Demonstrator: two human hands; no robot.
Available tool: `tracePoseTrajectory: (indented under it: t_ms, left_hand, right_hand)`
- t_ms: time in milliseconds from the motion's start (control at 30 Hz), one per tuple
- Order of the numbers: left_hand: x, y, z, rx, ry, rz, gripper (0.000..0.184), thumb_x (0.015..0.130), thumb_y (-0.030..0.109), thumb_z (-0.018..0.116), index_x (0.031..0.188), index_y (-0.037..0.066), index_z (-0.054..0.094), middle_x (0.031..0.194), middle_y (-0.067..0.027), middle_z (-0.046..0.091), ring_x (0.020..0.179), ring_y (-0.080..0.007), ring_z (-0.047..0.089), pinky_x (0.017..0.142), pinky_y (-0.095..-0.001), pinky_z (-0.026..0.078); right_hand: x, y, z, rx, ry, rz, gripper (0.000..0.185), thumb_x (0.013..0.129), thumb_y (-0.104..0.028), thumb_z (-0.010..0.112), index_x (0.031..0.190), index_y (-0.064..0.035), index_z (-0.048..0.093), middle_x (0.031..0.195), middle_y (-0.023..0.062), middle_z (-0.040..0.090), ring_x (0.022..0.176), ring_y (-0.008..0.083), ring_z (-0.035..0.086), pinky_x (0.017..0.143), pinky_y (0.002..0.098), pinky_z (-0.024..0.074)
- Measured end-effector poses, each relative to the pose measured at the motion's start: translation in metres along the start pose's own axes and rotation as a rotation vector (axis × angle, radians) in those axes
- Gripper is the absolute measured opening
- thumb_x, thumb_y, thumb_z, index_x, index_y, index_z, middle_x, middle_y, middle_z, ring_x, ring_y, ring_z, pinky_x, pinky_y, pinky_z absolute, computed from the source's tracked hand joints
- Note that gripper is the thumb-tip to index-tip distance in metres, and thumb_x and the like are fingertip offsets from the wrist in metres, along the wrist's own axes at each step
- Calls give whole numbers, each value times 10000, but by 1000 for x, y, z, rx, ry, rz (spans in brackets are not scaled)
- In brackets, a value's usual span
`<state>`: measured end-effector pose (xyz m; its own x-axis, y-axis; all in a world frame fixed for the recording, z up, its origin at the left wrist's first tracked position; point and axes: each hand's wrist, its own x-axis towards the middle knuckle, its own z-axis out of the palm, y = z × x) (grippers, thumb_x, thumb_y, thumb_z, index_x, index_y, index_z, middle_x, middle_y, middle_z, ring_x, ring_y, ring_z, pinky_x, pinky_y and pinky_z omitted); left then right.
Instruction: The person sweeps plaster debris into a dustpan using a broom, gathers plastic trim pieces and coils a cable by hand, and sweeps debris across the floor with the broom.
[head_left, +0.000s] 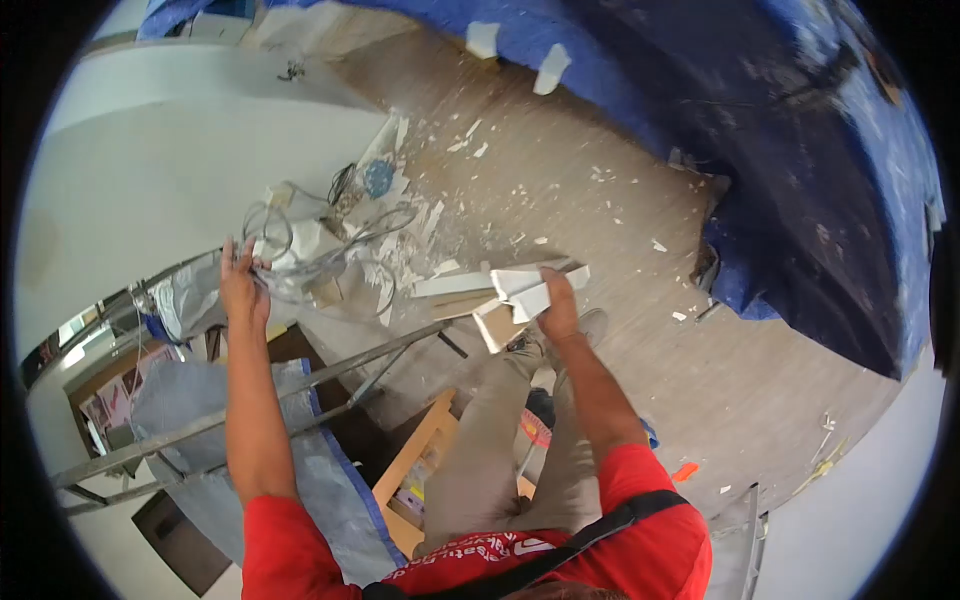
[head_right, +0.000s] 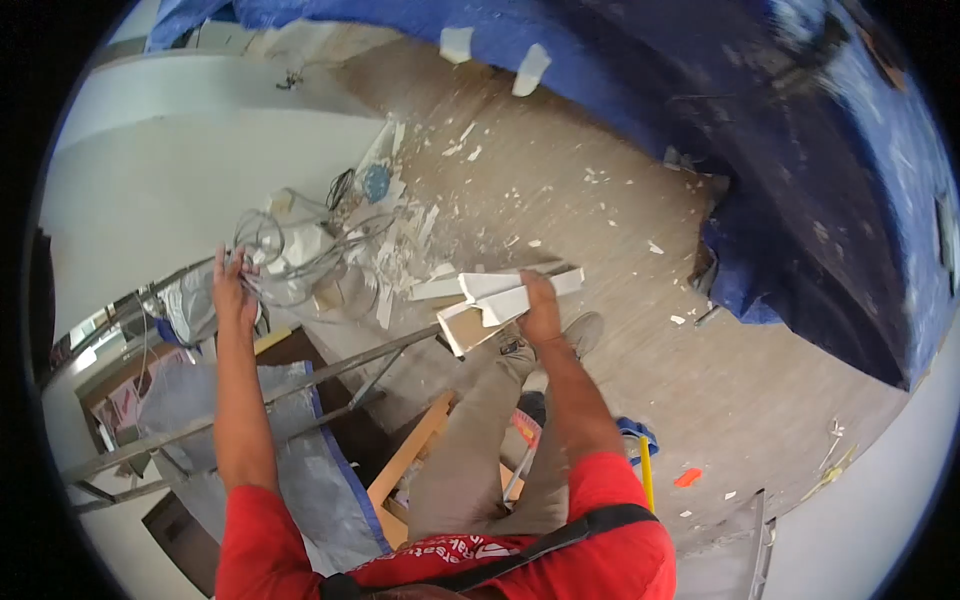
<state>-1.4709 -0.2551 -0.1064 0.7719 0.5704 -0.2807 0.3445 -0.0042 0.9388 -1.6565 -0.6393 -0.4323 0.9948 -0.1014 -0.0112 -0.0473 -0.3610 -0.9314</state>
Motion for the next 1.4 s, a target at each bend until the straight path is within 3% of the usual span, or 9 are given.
tracePoseTrajectory:
  t_ms: [200,533,600,700,867,1067,1200,1233,1400]
  left_hand:
    - [29,-34,16,-12,-133,162,611,900,-6,512,1441,41,231,1219,-192,534,700,-122,492,673,-291,492]
    - [39,-139,2,77,-69,388,591,907,38,553,1419,17,258,1244,-210,531,745,-82,509,706,-266,480]
    - [37,-159,-12,79,-53,411,587,910,30,542,1420,16,252,1242,-219,528,744,-87,507,709,-272,482]
    - [33,-187,-30,70,-22,426,579,918,15,519,1425,14,238,1238,-238,522,744,-96,505,714,-282,485]
    - [24,-234,-42,40,2,423,548,930,9,495,1417,18,245,1221,-243,527,746,-108,500,736,-299,479]
    - [8,-269,-47,78,15,390,537,943,15,468,1418,14,220,1193,-217,544,763,-109,501,742,-302,475]
    - [3,-279,-52,144,71,394,545,937,8,474,1412,-33,210,1175,-234,567,734,-99,487,730,-279,484]
    - [2,-281,-54,129,59,397,545,938,8,471,1411,-37,205,1168,-231,572,737,-99,486,729,-279,481]
    - [0,-285,-51,127,49,399,550,940,5,463,1414,-40,189,1155,-221,582,742,-101,483,722,-281,477]
  right_hand:
    - [37,-23,-6,-311,-185,-116,702,626,31,656,1290,-44,442,1129,180,512,1079,372,476,956,472,371]
    - [-10,102,172,-971,-753,-105,529,858,-130,498,1375,-140,383,1210,159,494,1164,330,442,1002,474,316]
    - [-8,116,179,-944,-935,56,579,884,-138,472,1433,-168,293,1359,187,404,1292,359,343,1076,509,226]
    - [-15,166,168,-1163,-970,52,715,882,-165,495,1490,-220,123,1545,163,63,1423,359,35,1127,551,45]
    - [22,199,121,-1320,-999,90,940,813,-311,644,1492,-233,-3,1544,174,-5,1420,372,36,1125,530,85]
    - [19,236,109,-1483,-1032,-11,935,835,-254,612,1487,-255,-57,1540,190,5,1410,384,88,1102,502,181]
    - [4,240,96,-1316,-1166,27,911,833,-219,608,1488,-275,-22,1489,218,173,1360,379,219,1086,492,218]
    - [-5,245,90,-1285,-1095,-52,968,784,-262,669,1487,-277,4,1416,237,269,1325,383,270,1091,504,210]
    - [-17,227,79,-1250,-1134,68,1097,665,-334,774,1484,-262,48,1354,241,322,1282,404,312,1091,507,226]
